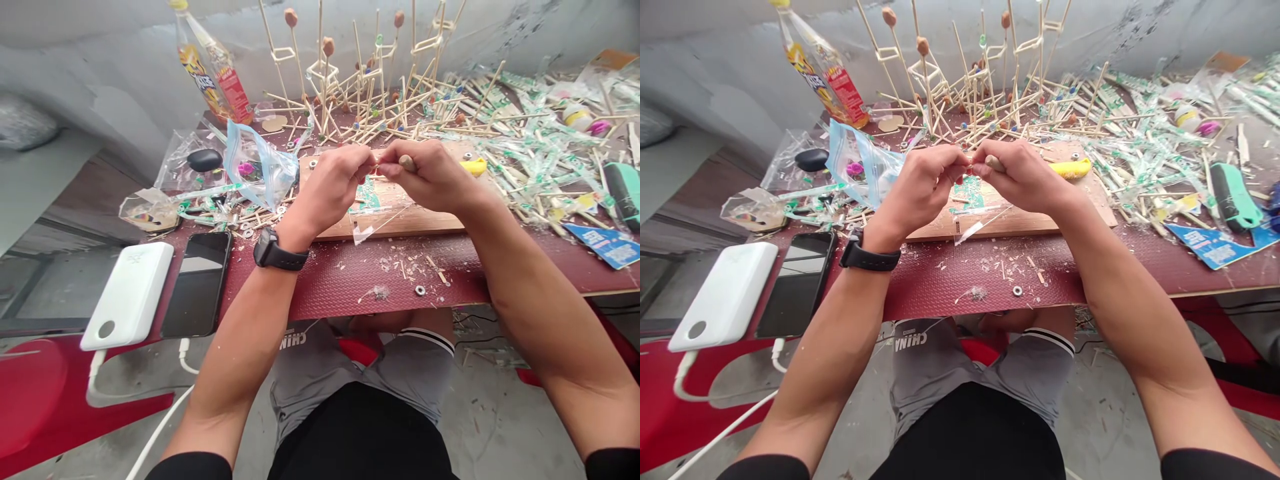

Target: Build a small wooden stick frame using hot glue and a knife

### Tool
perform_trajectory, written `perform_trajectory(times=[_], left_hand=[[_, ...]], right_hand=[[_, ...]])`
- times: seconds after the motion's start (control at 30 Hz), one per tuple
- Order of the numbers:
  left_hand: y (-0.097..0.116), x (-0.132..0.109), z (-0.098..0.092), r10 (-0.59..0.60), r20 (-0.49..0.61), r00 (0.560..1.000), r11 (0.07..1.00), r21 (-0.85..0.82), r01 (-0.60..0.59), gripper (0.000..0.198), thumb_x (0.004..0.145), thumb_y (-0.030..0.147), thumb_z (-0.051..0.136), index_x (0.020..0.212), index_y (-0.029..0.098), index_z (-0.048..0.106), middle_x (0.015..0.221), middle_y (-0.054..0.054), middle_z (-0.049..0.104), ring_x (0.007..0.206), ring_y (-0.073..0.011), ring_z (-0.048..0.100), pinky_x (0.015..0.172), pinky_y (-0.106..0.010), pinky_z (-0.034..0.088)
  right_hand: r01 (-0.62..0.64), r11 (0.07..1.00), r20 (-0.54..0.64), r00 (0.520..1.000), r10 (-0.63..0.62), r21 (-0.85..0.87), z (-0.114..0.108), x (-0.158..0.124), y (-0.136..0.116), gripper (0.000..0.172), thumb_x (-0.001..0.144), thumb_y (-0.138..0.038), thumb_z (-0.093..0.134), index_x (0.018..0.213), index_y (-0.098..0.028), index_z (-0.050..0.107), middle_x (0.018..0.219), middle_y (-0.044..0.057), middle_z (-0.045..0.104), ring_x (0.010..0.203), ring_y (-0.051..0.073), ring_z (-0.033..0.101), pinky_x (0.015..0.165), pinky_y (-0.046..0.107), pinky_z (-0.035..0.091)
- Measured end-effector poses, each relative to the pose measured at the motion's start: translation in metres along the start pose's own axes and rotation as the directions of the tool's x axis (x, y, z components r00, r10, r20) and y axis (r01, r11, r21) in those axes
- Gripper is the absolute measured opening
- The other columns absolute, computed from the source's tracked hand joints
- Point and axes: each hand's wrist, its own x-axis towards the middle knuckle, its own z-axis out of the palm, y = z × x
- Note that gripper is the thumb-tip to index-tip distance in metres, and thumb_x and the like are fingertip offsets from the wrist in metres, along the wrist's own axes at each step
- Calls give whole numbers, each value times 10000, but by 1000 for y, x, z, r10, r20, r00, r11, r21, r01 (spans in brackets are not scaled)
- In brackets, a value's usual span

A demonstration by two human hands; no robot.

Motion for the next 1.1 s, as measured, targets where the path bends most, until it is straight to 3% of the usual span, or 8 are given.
perform_trajectory(times=[0.17, 0.47, 0.67, 0.77, 0.87, 0.97, 1.1], left_hand=[[4, 0, -2, -21, 29, 999, 1000, -23, 22, 226, 1099, 154, 566, 921, 262, 655, 937, -55, 776, 897, -227, 715, 854, -429, 587], [-11, 4, 2, 140, 43, 989, 988, -78, -137, 242, 1120, 275, 509, 1010, 333, 717, 944, -54, 774, 862, -241, 645, 834, -504, 584], [14, 3, -4, 58, 31, 998, 998, 16, -59, 241, 1121, 205, 517, 1001, 283, 710, 1025, -68, 783, 997, -246, 724, 945, -473, 605], [19, 2, -4, 19, 8, 1000, 999, 36, -19, 237, 1077, 119, 545, 978, 266, 703, 1012, -62, 794, 1004, -239, 743, 955, -450, 613], [15, 2, -3, -6, -13, 1000, 1000, 4, 6, 213, 1053, 87, 595, 1049, 259, 720, 1016, -57, 808, 996, -236, 767, 943, -433, 628], [13, 0, -2, -42, -15, 999, 998, -37, 41, 189, 1078, 129, 634, 1151, 274, 731, 1006, -41, 822, 968, -224, 785, 933, -414, 639], [13, -1, -2, -123, -77, 989, 992, -36, 121, 116, 1085, 191, 669, 1116, 277, 741, 921, -22, 816, 864, -211, 777, 882, -401, 637]], right_hand=[[-50, 983, 9, 999, 50, 177, -2, 1, -7, 363, 948, -630, 785, 844, -293, 698, 711, 17, 556, 708, 218, 472, 639, 407, 414], [-153, 886, 94, 988, 124, 437, -3, 3, -3, 341, 881, -523, 876, 776, -274, 669, 561, -68, 388, 505, 123, 322, 474, 348, 254], [-213, 819, 86, 977, 198, 533, -5, 5, 2, 335, 893, -498, 829, 748, -281, 619, 559, -95, 279, 502, 105, 189, 462, 351, 177], [-113, 877, -81, 982, 170, 467, -7, 7, 6, 428, 938, -489, 777, 639, -295, 539, 527, -76, 316, 497, 109, 221, 469, 370, 193], [-24, 976, -210, 975, 71, 218, -7, 8, 9, 395, 924, -379, 749, 586, -285, 567, 510, -44, 424, 513, 124, 324, 524, 393, 271], [-27, 999, -184, 983, 23, -18, -6, 6, 11, 267, 905, -352, 757, 681, -284, 626, 559, -35, 444, 575, 167, 405, 610, 414, 364], [-94, 986, -158, 985, 72, -140, -5, 3, 18, 145, 928, -387, 795, 878, -294, 695, 598, -39, 405, 646, 210, 468, 696, 424, 437]])
